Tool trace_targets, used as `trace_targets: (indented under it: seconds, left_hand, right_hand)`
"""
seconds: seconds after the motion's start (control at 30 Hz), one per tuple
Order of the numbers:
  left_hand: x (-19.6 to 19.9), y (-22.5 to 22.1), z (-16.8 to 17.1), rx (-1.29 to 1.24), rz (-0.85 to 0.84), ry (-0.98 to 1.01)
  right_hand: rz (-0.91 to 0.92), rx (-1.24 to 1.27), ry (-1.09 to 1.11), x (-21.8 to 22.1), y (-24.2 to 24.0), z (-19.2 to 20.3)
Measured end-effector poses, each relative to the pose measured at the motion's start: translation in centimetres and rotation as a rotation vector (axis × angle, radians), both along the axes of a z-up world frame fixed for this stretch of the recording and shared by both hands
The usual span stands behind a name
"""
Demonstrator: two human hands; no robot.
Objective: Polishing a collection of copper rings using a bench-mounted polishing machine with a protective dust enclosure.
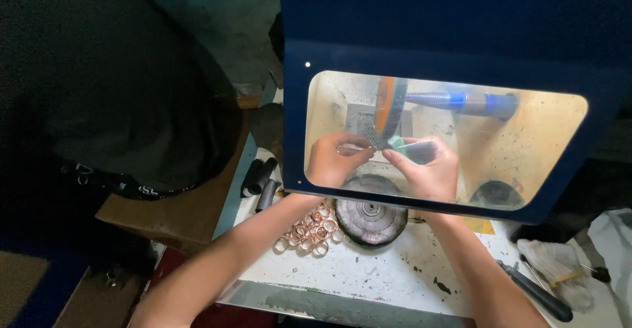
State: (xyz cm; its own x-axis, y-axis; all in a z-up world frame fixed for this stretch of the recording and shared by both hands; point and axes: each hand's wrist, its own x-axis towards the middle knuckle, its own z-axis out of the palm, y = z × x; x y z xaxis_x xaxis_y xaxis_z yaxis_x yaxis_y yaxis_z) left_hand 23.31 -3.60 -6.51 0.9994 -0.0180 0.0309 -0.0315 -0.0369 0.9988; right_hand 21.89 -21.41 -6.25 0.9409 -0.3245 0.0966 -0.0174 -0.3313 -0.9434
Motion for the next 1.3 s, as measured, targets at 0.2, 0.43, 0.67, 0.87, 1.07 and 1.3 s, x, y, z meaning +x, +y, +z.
trace_targets:
  seconds: [0.2,0.43,0.67,0.87,1.07,1.3]
  left_hand:
    - [1.3,-0.5,-1.2,0.022,-0.024,0.042]
    - [-0.2,-0.5,0.2,-0.002,-0.055,0.079]
    - [-1.0,-0.5,2.3,-0.069,-0.008,0.108]
    - [0.5,-0.6,0.6,-0.069,0.010,0.042]
    - [0.5,-0.9,0.4,-0.124,0.013,0.023]
    - [1.4,-0.7,-1.7,-0.203,0.016,0.011]
  right_hand:
    - [0.233,-0.449,-0.011,0.6,-3.2,-0.2]
    - [0.386,-0.614,-0.015,0.5,-2.2,-1.6]
    - [0.242,-0.179,-0.019,0.1,0.7,-1.3]
    - [0.143,0.082,-0.004,-0.2,2.6,-1.1]
    - [0.126,0.124,-0.063,-0.2,2.9,-1.4]
    - [0.138,0.128,-0.121,0.4,2.8,-2.1]
